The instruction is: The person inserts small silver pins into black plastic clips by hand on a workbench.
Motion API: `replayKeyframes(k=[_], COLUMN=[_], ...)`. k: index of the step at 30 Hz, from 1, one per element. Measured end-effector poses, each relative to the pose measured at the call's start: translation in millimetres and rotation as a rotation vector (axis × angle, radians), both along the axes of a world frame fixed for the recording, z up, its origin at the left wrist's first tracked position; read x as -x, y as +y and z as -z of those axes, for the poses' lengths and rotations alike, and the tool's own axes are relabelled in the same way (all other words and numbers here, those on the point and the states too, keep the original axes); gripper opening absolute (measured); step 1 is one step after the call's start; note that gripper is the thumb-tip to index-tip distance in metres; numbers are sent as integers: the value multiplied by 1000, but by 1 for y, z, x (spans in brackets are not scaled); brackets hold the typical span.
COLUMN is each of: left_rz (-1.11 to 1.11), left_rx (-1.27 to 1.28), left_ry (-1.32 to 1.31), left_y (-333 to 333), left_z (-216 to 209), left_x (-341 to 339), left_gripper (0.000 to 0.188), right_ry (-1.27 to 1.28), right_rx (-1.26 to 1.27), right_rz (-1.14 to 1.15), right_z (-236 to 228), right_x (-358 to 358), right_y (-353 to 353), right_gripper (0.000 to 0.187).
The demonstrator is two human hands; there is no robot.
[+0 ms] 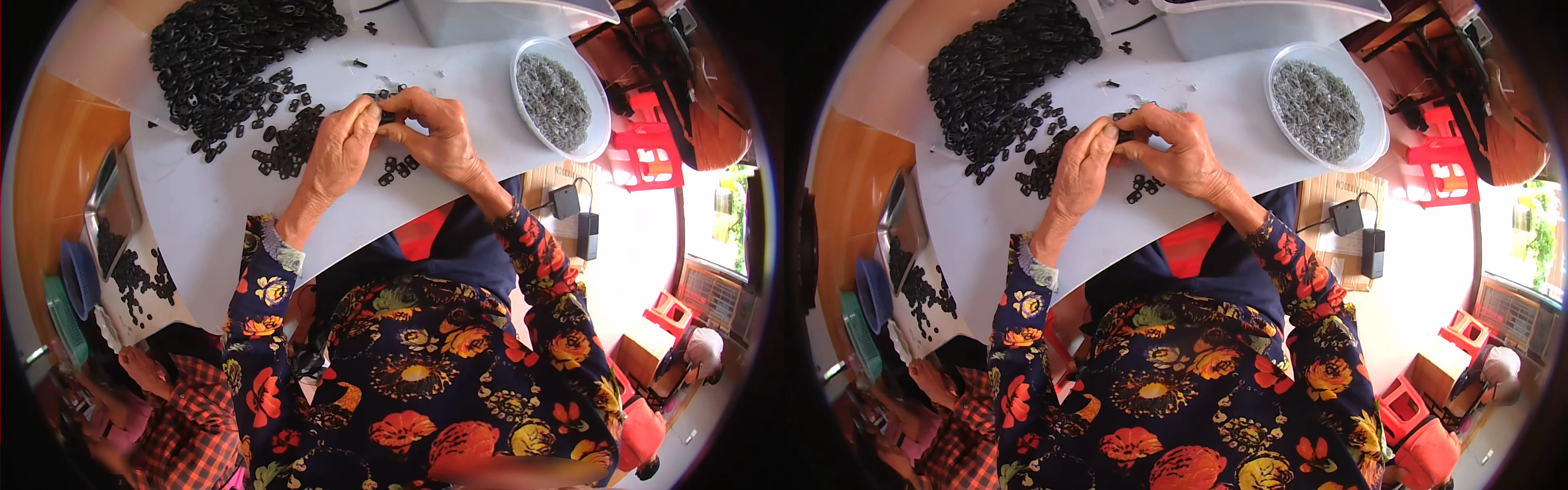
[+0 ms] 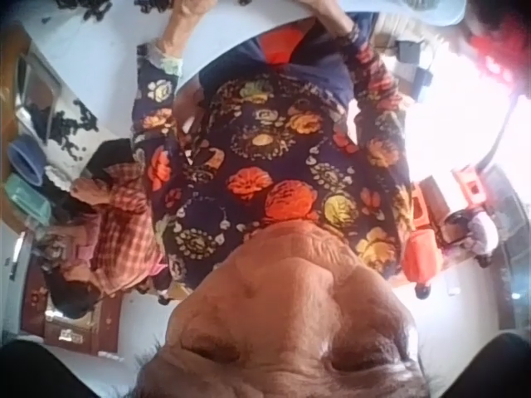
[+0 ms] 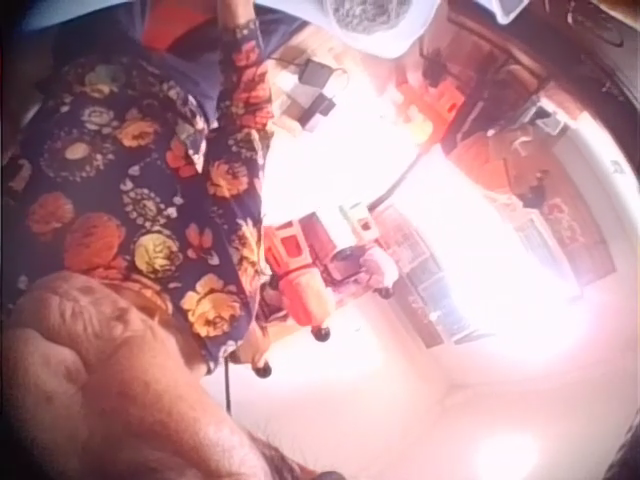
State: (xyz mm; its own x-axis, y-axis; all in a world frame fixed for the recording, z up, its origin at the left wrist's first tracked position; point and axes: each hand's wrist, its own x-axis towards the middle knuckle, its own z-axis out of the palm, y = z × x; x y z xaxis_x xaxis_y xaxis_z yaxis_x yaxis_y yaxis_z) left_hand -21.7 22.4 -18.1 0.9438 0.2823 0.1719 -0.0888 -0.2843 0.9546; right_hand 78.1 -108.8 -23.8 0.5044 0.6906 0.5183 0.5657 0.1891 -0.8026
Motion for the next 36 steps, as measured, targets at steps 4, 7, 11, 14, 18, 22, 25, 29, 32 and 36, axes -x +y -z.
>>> replayKeyframes(k=[4,7,11,14,18,22,25,29,32,36], left_rz=[-96,73,152,158,150,130,133,136,154,157], left_rx=[45,180,195,219,234,284,344,315,282,303], left_ry=[36,-139,14,15,16,21,24,-3,-20,-13], left_y=[-5,-7,-11,-8,-5,-19,-22,-28,-30,-30], left_z=[-2,7,-3,0,10,4,7,10,12,9], left_x=[-2,11,27,34,39,30,29,24,20,20], left_gripper=[33,40,43,43,39,38,34,41,38,34], right_ry=[19,-278,-861,-709,-374,-426,-491,-595,-575,-523], right_rx=[-25,-20,0,-96,98,206,339,517,603,566], right_rz=[96,262,552,372,-49,-365,-528,-565,-515,-441], right_z=[-6,-67,-146,-142,-76,-40,-32,-31,-30,-30], right_x=[-8,-36,-87,-65,-31,-24,-13,-5,-5,-19], right_y=[-3,-6,9,19,55,93,121,133,132,120], right_gripper=[25,27,24,26,14,18,18,14,14,14])
